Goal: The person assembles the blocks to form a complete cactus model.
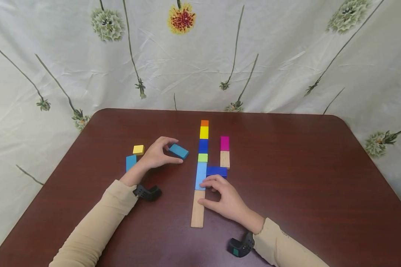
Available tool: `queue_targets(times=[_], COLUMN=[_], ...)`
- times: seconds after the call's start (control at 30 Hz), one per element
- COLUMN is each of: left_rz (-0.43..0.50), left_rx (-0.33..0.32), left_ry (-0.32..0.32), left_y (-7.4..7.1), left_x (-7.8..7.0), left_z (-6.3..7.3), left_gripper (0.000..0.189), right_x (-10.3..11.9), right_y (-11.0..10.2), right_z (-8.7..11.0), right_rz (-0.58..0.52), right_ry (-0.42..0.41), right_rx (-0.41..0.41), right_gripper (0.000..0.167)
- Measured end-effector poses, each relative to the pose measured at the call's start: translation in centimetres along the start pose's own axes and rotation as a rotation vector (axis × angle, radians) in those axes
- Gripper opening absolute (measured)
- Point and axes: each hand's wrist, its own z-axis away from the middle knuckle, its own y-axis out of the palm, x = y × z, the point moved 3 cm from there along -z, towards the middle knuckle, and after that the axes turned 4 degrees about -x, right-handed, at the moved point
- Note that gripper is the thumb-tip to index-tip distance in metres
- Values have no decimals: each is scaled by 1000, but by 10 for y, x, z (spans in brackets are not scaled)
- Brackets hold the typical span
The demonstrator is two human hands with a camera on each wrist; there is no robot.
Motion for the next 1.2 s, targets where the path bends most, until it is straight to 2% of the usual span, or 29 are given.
queue_targets(times=[0.1,0.3,0.63,1.2], left_rz=[4,8,21,11], left_rx=[21,1,-59,-95], left_ry=[20,39,72,85], left_y=[-3,-3,7,16], left_x=[3,4,1,-4], left_z=[0,-1,-8,-16], left_gripper=[57,44,38,37], right_x=[0,-2,-2,-4], right_y=[0,1,1,2], right_z=[0,0,0,0], right_rz=[0,9,6,9], right_ry=[1,-6,-9,-18], right_rx=[0,-7,-8,-16], right_gripper=[37,37,37,36])
